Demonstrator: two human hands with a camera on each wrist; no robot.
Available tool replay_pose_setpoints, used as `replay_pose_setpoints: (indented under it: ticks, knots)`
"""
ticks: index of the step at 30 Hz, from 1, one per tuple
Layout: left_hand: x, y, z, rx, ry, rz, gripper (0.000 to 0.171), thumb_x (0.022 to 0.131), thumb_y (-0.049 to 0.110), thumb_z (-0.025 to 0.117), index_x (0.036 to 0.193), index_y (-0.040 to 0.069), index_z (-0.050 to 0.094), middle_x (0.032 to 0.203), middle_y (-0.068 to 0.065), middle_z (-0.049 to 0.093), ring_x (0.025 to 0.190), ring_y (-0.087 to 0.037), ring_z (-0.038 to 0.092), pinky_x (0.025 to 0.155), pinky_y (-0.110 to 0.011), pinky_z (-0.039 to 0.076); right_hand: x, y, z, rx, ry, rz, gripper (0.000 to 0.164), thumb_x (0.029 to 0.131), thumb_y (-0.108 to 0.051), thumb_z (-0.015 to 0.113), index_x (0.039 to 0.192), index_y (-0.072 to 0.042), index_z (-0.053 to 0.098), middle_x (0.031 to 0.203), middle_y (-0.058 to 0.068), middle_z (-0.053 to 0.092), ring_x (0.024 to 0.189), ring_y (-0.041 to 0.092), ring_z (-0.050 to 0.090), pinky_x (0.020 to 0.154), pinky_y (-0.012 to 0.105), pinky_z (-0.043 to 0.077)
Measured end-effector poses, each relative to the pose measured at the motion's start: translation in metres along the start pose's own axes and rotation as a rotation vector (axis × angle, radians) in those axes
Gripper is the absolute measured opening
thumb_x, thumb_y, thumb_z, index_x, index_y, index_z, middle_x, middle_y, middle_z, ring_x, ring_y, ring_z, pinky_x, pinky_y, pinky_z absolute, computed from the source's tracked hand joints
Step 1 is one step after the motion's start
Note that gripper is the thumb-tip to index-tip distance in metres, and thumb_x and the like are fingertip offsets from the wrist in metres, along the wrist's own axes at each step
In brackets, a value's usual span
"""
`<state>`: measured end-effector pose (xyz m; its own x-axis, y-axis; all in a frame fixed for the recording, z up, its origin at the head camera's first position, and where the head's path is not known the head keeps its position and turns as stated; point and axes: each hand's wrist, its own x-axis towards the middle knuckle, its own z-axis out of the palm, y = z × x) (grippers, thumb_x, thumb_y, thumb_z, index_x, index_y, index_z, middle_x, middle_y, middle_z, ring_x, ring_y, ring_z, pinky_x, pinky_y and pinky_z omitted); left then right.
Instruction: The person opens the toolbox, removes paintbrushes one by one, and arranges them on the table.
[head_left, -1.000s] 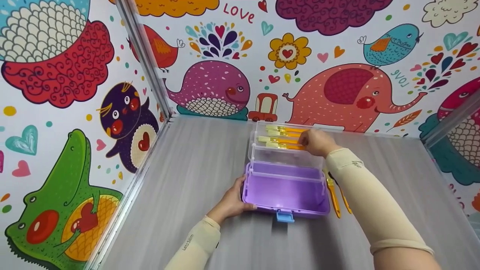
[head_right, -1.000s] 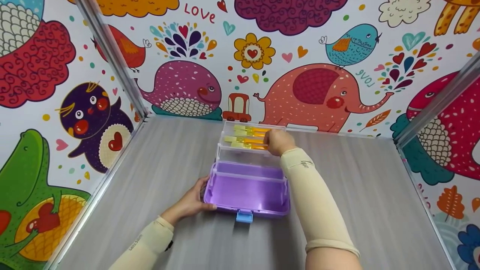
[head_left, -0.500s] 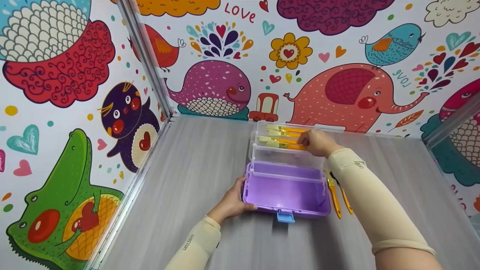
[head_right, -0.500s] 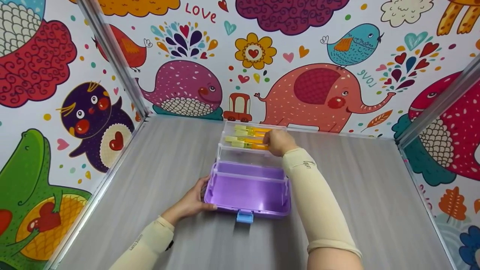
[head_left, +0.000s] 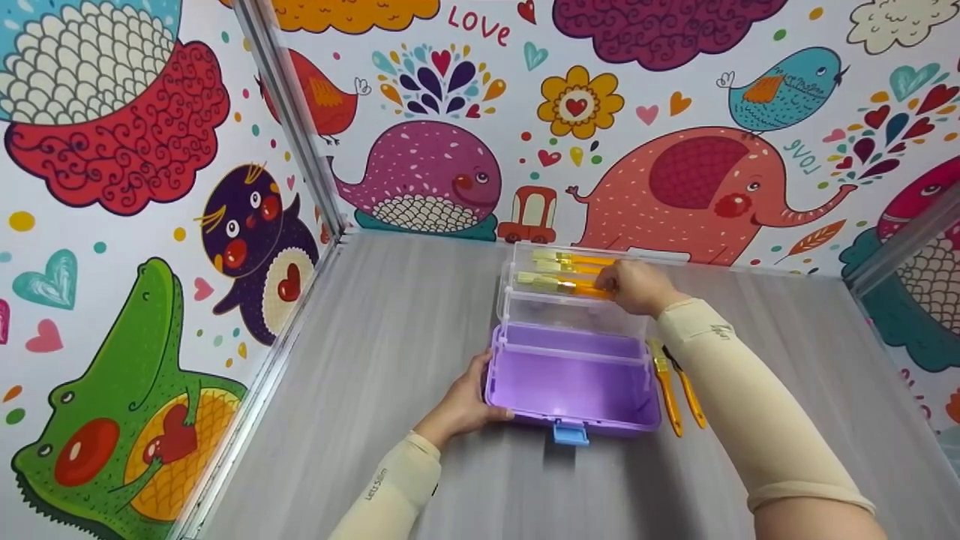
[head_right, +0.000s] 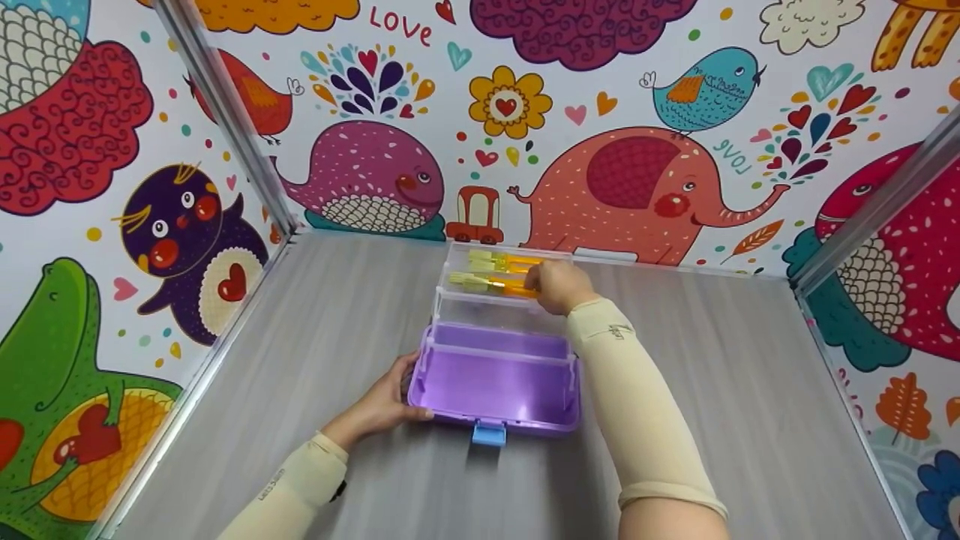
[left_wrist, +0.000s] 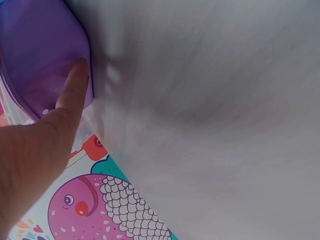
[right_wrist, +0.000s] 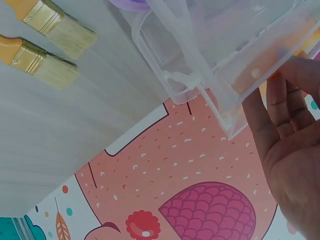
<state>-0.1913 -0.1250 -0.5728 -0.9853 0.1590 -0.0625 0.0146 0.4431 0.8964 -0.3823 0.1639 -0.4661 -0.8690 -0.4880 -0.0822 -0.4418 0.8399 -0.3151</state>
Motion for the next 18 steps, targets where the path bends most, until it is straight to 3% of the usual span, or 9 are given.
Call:
replay_pose_setpoints:
  ticks: [12,18]
  knots:
    - [-0.0006,0.0014,0.0002,0.008,-0.003,0.006,0.106,0.066,0.009,0.091,0.151,0.001,0.028,0.145,-0.026,0.046,0.132,-0.038,0.044,0.113,-0.05,0.03,-0.0066,-0.0002,-0.0036,-0.014,0.062,-0.026,0.028,0.087,0.005,0.064,0.109,-0.007,0.076,0.104,0.013,0.071,0.098,0.034,0.064,0.097,0.053,0.048]
    - [-0.0005,0.0008,0.0001,-0.006,0.0,0.006,0.106,0.066,0.008,0.091,0.151,0.002,0.029,0.144,-0.026,0.046,0.131,-0.04,0.045,0.112,-0.052,0.03,-0.0094,-0.0024,-0.0047,-0.02,0.077,-0.056,0.035,0.088,0.007,0.06,0.114,-0.009,0.075,0.104,0.012,0.071,0.097,0.032,0.065,0.091,0.05,0.052]
